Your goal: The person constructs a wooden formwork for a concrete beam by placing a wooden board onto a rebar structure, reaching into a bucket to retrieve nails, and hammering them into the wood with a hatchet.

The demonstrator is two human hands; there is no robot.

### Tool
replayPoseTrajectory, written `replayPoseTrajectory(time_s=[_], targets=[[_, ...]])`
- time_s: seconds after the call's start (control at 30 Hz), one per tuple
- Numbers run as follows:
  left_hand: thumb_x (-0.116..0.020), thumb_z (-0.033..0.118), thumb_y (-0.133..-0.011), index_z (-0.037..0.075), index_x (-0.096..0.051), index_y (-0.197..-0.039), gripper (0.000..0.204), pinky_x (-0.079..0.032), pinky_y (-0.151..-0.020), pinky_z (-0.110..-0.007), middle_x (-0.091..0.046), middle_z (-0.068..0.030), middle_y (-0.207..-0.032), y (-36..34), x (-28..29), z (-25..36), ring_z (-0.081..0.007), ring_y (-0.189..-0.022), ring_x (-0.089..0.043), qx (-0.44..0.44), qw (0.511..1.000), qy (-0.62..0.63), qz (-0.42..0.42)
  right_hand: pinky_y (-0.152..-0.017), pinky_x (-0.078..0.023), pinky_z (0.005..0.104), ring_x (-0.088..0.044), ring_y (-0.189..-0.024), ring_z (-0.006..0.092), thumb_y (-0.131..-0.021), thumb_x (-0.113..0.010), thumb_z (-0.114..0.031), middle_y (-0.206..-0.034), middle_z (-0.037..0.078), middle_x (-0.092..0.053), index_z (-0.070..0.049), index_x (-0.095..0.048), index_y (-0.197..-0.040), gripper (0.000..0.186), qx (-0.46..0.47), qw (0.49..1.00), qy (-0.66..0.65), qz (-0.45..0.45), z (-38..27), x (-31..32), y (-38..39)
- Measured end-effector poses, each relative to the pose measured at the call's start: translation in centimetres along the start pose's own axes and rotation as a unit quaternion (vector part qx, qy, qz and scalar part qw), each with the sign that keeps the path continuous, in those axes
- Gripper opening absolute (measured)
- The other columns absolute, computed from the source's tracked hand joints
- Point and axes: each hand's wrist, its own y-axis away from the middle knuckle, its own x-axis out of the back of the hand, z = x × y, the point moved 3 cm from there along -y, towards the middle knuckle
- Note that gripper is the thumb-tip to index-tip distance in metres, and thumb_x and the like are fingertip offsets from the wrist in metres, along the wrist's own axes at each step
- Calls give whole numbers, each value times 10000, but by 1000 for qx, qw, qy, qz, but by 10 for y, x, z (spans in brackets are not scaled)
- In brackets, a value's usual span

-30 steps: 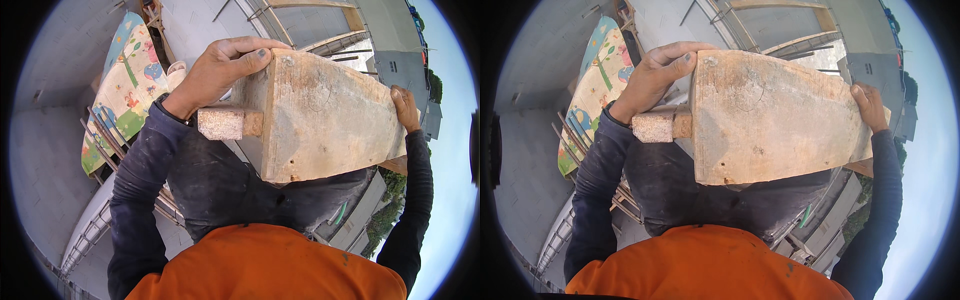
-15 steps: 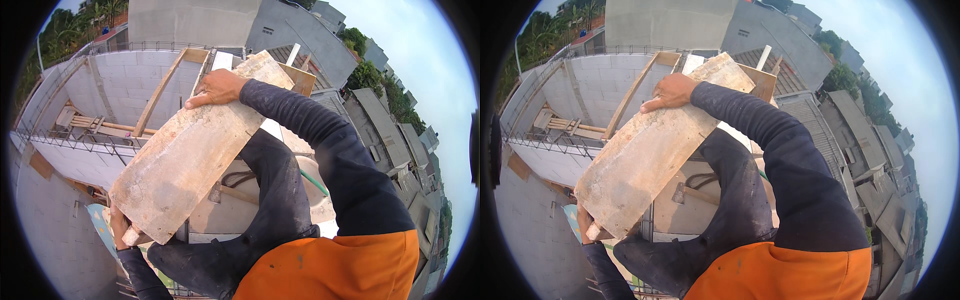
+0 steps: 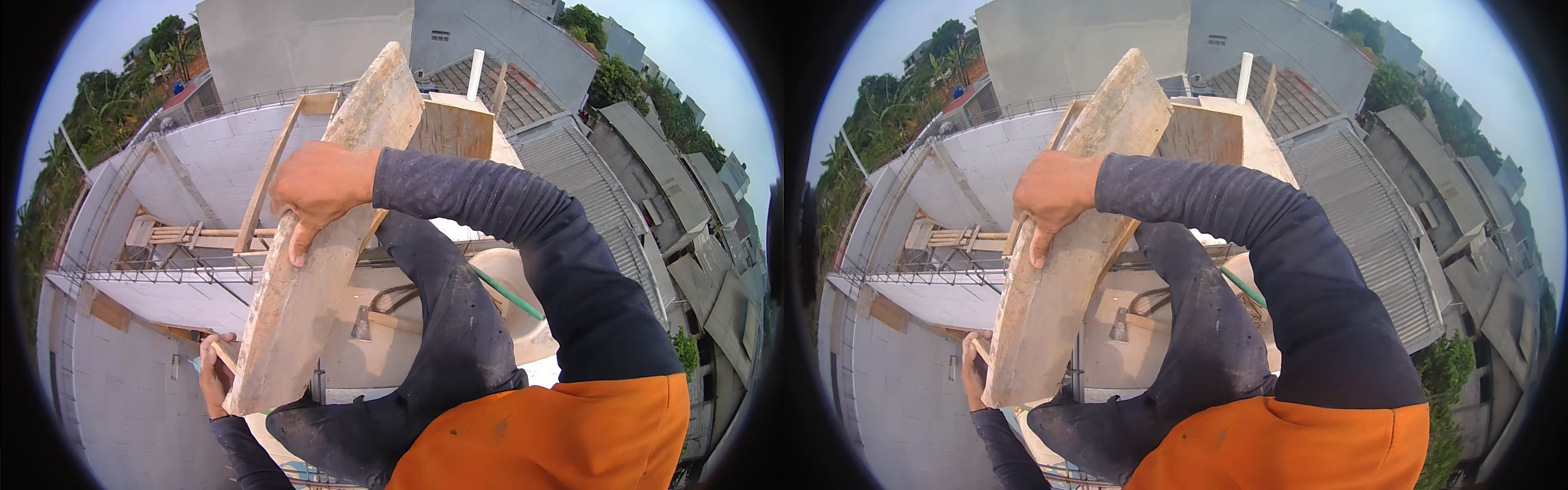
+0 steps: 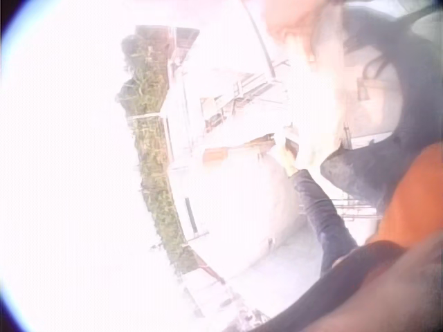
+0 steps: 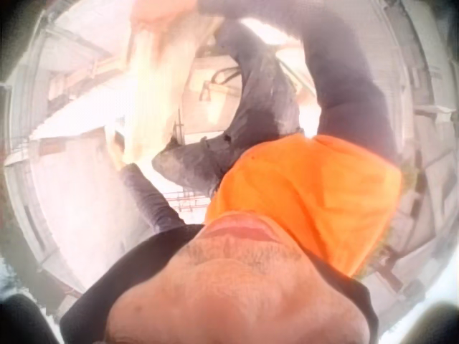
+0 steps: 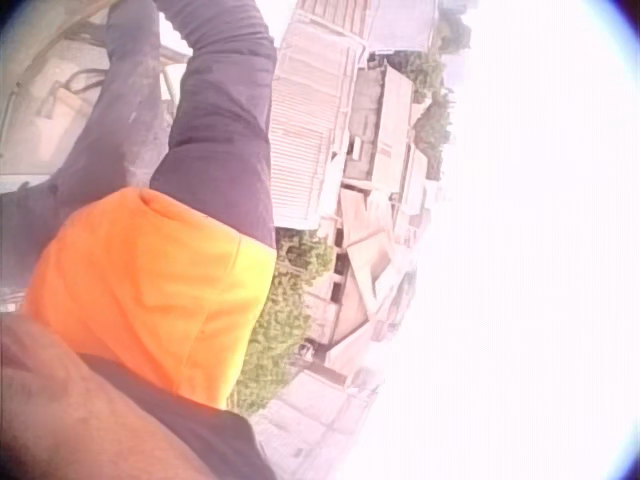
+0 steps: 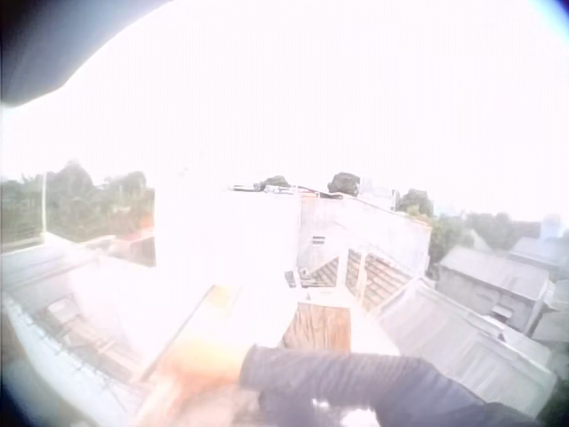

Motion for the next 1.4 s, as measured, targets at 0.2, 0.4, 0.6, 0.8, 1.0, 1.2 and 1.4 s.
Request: replayPoseTrajectory(time_s=[0.2,0.4,0.6,0.8,1.0,1.2,1.4], targets=[[-607,336,-1068,90,-569,-1395,411,-542,-1035,-419,-652,-154,-1338,-16,28,-33,-259,-1193,-638,42,998,-33,38,-772,-641,379,-794,-843,344,-645,-855,-788,-915,169,-793,12,-815,-1116,929,-47,999,22,1,26,39,29],[-602,350,-1060,72,-578,-1397,437,-543,-1041,-431,-655,-143,-1331,-5,113,-42,-247,-1177,-636,24,993,-52,102,-774,-624,439,-757,-818,311,-793,-871,-618,-974,200,-759,-16,-772,-1148,705,-63,996,-53,44,29,90,8],[-605,385,-1042,35,-526,-1464,554,-533,-1066,-439,-635,-183,-1364,-6,30,-24,-302,-1218,-617,38,998,-42,23,-1003,-572,499,-702,-1164,379,-978,-784,-388,-1298,226,-719,-26,-687,-1342,523,40,993,90,72,22,104,22],[-555,323,-1121,-3,-492,-1533,530,-511,-1085,-395,-622,-146,-1450,0,51,-36,-258,-1298,-602,3,999,-17,41,-911,-607,355,-737,-1103,202,-938,-774,-258,-1356,-18,-742,-248,-700,-1321,390,118,934,245,230,18,43,60],[-477,210,-1145,-37,-511,-1554,479,-509,-1087,-320,-645,-117,-1482,9,51,-56,-191,-1251,-660,-38,993,-103,53,-1143,-524,477,-672,-1295,246,-865,-773,-110,-1489,31,-662,-201,-699,-1312,462,77,963,181,186,2,-33,104],[-551,143,-1115,-38,-360,-1640,587,-478,-1149,-320,-590,-149,-1536,5,24,-47,-192,-1333,-628,17,999,44,-21,-1139,-522,526,-676,-1295,345,-772,-798,28,-1433,142,-674,-128,-690,-1234,499,33,975,102,196,3,-64,136],[-569,118,-1083,20,-228,-1716,726,-325,-1269,-365,-495,-177,-1644,17,10,-23,-243,-1522,-460,-32,999,24,34,-1163,-463,573,-617,-1338,416,-807,-843,-109,-1462,179,-644,-97,-634,-1268,506,41,985,72,151,4,-69,131]])
